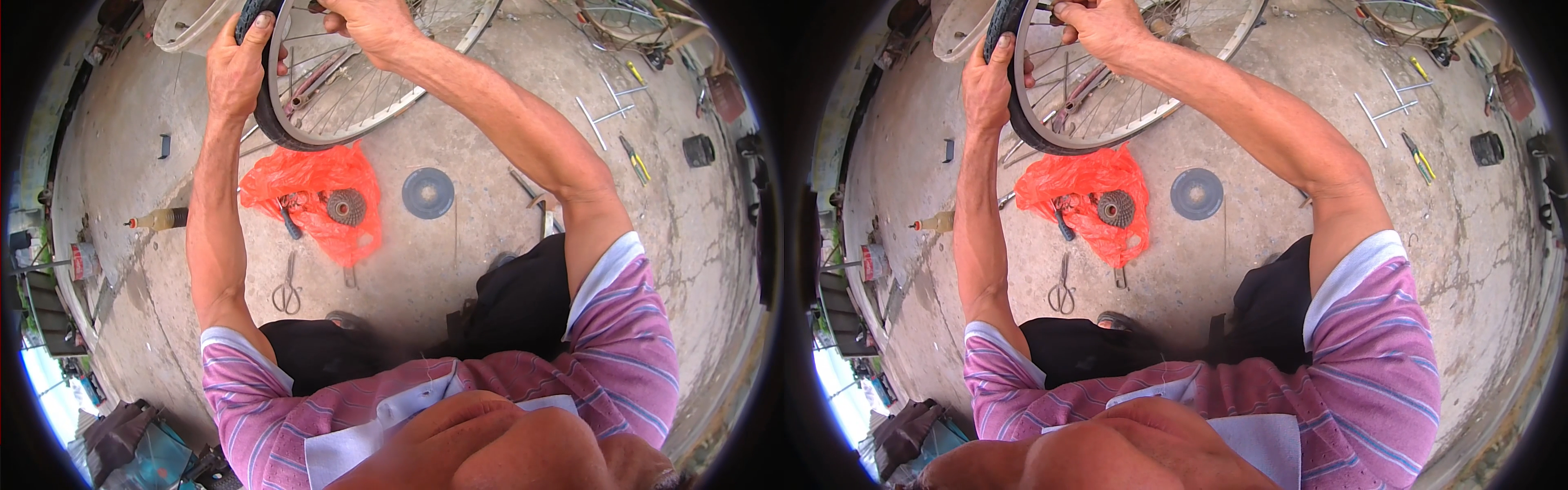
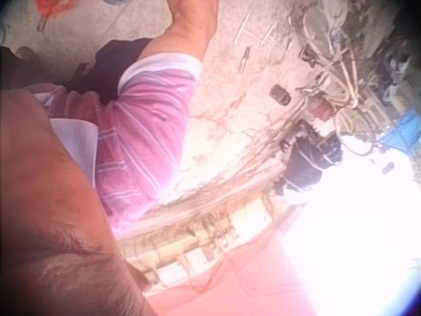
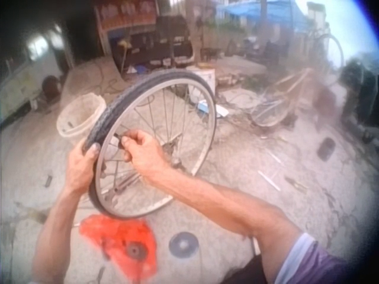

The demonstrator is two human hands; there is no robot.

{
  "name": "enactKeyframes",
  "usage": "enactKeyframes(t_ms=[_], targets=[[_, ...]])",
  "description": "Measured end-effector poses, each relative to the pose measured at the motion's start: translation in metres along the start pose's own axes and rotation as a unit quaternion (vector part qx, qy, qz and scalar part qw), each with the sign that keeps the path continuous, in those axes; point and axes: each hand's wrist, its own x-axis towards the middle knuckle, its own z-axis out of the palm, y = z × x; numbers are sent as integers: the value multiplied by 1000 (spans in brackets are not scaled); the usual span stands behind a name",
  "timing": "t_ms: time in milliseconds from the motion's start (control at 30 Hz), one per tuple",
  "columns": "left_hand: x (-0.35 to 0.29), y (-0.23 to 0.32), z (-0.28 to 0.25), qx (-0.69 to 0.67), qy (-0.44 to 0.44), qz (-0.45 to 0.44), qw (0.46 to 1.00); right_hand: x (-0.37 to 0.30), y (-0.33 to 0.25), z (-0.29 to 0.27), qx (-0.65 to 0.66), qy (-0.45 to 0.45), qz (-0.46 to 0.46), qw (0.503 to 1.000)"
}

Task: The person works on a bicycle wheel by pulling the tire away from the rim with a tool and then prying the rest of the tire off the rim by hand.

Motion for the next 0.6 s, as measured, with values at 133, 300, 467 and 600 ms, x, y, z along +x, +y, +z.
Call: enactKeyframes(t_ms=[133,300,467,600], targets=[[4,-7,-10,10,-8,-30,999,-2,-1,-2,-17,-15,8,1000],[1,18,14,105,35,3,994,1,2,-15,-7,-2,6,1000],[0,17,12,68,20,31,997,1,1,-12,7,-6,-13,1000],[-4,21,11,36,10,-5,999,1,4,-13,47,-16,6,999]])
